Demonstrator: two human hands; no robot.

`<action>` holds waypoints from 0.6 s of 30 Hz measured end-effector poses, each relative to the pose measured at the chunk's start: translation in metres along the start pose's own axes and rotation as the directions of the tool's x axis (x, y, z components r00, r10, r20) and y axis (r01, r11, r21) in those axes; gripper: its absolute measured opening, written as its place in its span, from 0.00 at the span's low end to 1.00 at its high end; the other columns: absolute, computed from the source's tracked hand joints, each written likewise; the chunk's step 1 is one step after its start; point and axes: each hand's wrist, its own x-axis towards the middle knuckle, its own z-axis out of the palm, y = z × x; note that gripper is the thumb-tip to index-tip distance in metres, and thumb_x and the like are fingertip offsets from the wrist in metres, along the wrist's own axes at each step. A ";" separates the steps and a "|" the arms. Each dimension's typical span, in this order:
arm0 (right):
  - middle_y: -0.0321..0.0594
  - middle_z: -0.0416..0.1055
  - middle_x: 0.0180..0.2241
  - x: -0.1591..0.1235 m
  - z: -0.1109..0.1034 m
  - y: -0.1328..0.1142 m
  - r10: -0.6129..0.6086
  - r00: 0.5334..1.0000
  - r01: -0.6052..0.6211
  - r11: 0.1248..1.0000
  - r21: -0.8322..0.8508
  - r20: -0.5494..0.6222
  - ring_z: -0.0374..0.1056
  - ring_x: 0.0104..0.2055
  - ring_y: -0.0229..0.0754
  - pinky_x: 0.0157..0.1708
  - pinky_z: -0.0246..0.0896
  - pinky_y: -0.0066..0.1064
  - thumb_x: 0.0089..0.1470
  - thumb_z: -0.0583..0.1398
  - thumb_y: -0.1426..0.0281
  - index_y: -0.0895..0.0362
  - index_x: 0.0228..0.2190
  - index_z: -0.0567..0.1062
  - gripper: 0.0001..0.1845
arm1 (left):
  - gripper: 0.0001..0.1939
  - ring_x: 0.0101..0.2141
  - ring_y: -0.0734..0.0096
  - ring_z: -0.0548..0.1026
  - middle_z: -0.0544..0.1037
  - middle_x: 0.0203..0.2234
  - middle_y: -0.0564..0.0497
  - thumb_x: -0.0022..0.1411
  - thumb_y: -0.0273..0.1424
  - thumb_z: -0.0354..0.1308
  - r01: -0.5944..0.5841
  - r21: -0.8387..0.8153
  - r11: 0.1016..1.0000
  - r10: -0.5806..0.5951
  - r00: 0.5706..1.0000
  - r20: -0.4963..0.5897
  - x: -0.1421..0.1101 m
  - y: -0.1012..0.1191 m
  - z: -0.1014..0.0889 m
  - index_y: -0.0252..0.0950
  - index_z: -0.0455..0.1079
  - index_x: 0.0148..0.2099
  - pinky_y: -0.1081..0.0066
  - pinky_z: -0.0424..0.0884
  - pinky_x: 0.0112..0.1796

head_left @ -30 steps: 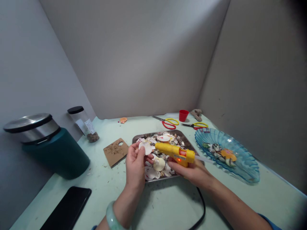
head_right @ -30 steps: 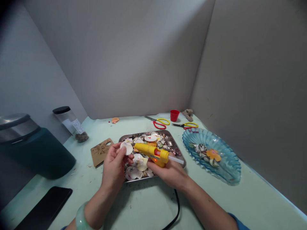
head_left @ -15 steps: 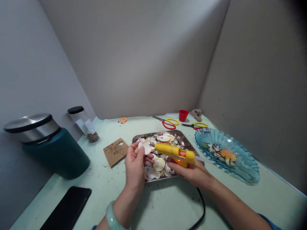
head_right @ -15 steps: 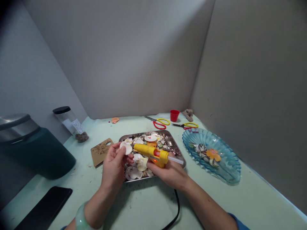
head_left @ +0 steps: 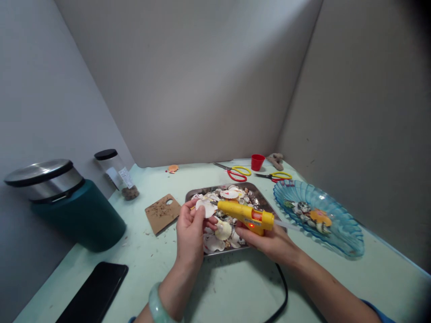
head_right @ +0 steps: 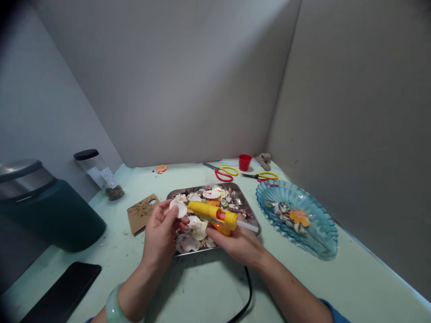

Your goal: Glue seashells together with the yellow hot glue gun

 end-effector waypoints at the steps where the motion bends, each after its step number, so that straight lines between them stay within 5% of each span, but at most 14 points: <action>1: 0.38 0.77 0.28 0.000 0.000 0.001 -0.001 1.000 0.001 1.000 0.009 -0.014 0.73 0.34 0.48 0.35 0.69 0.37 0.54 0.61 0.64 0.53 0.33 0.80 0.08 | 0.21 0.15 0.74 0.72 0.76 0.17 0.57 0.55 0.36 0.64 0.000 -0.001 1.000 0.000 1.000 0.006 0.000 0.000 0.000 0.35 0.61 0.46 0.77 0.68 0.21; 18: 0.36 0.71 0.21 -0.001 0.004 -0.002 -0.015 0.999 0.019 0.997 0.071 -0.050 0.73 0.38 0.50 0.32 0.68 0.35 0.53 0.62 0.66 0.52 0.29 0.79 0.06 | 0.17 0.17 0.74 0.72 0.76 0.16 0.56 0.57 0.38 0.63 0.024 0.049 0.999 -0.031 0.989 0.146 -0.001 -0.003 0.000 0.35 0.62 0.42 0.77 0.69 0.21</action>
